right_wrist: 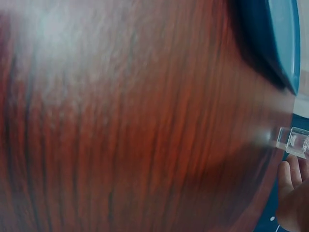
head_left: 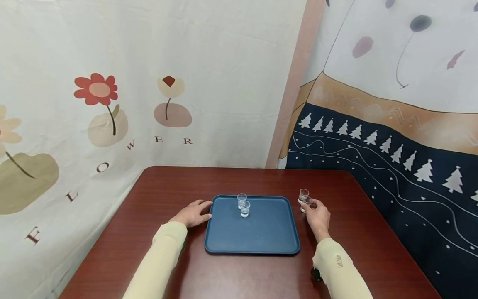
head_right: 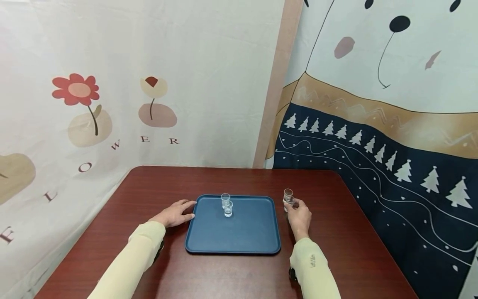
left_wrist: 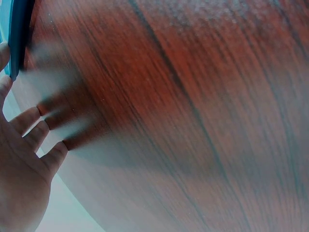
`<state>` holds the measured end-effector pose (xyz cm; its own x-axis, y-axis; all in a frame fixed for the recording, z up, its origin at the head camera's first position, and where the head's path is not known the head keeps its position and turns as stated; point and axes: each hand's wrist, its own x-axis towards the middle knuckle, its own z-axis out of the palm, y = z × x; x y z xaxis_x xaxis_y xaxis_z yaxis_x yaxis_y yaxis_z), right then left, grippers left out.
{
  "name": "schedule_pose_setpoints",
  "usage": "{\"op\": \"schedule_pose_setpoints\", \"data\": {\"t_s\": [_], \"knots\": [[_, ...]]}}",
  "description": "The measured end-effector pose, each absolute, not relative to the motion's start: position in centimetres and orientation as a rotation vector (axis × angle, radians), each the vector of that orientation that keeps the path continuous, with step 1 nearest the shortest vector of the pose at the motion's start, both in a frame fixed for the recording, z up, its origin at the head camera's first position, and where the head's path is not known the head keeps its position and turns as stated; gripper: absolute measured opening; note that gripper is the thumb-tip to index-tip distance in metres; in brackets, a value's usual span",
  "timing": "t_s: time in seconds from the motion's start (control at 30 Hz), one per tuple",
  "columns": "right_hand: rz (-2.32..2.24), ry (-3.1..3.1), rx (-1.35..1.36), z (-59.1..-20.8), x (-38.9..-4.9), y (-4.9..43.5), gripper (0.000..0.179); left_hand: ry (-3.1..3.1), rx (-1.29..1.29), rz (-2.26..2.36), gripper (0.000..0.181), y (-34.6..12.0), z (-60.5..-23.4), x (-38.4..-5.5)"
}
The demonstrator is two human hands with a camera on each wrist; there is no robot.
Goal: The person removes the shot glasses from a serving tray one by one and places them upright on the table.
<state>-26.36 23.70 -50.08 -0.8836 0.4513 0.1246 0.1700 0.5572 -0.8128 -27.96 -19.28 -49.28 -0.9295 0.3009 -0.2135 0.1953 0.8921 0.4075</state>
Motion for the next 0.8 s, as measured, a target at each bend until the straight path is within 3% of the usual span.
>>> {"op": "schedule_pose_setpoints", "data": {"t_s": [0.8], "knots": [[1.243, -2.511, -0.494, -50.95, -27.15, 24.12, 0.043, 2.795, 0.366, 0.547, 0.056, -19.20, -49.24, -27.93]]}}
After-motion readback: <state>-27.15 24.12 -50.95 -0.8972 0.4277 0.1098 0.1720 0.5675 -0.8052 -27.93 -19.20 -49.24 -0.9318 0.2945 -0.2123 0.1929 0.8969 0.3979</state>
